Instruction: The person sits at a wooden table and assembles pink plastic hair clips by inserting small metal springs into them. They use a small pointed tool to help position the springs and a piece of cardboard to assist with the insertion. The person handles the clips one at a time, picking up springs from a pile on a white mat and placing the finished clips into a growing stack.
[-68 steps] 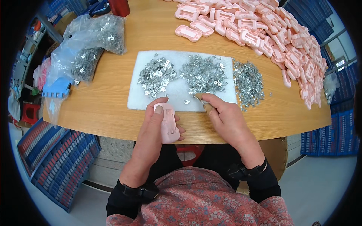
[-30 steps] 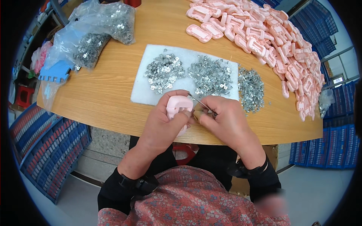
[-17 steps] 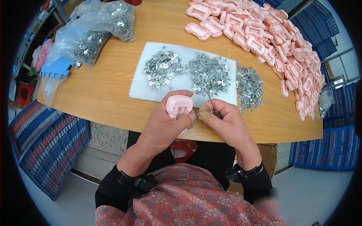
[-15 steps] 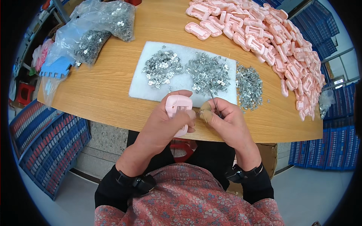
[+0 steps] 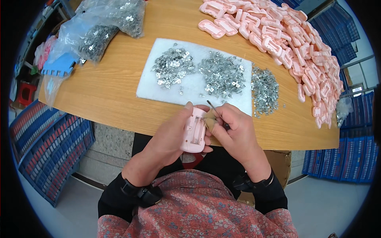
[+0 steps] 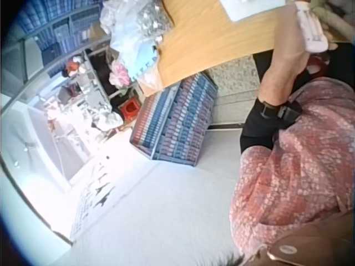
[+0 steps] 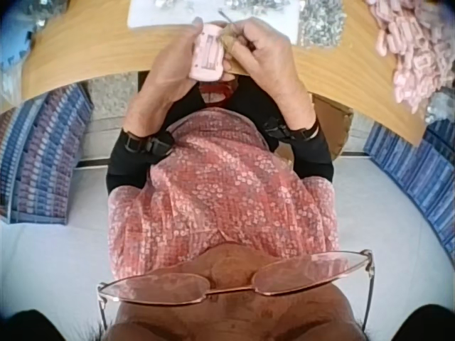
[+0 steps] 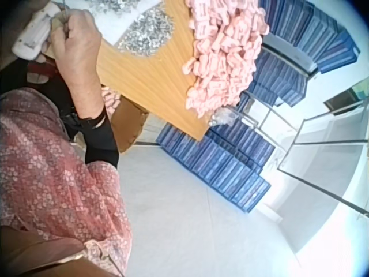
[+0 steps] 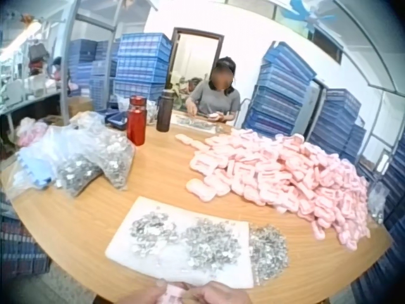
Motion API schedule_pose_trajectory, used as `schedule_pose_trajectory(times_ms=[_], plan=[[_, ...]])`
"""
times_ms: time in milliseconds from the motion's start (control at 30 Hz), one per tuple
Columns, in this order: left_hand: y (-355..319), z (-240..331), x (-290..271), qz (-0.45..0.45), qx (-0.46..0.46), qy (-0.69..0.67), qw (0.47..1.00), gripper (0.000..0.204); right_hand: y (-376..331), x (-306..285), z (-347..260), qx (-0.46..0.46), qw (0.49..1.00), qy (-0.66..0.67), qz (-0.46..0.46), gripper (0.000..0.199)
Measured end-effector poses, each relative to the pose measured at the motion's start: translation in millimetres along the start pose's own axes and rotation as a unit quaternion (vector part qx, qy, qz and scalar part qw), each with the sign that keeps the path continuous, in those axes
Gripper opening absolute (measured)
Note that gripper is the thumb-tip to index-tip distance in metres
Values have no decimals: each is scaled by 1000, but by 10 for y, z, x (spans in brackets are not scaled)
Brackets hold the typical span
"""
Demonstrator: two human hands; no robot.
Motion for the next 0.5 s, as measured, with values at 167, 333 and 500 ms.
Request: schedule_pose_trajectory(times_ms=[167,333,500], plan=[[39,-49,-50,0,-3,22,1000,56,-32,33,-147,-89,985,-145,0,17],[31,-23,-37,5,-10,-1,1000,56,-59,-44,-82,-56,993,-103,26,22],[7,-12,-36,4,3,12,1000,56,-84,-51,34,18,998,-2,54,28]])
Point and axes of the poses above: each hand's wrist, its own y-axis towards the middle knuckle, its own x-axis out of the palm, z = x × y, the point moved 6 cm from there along y, towards the middle knuckle
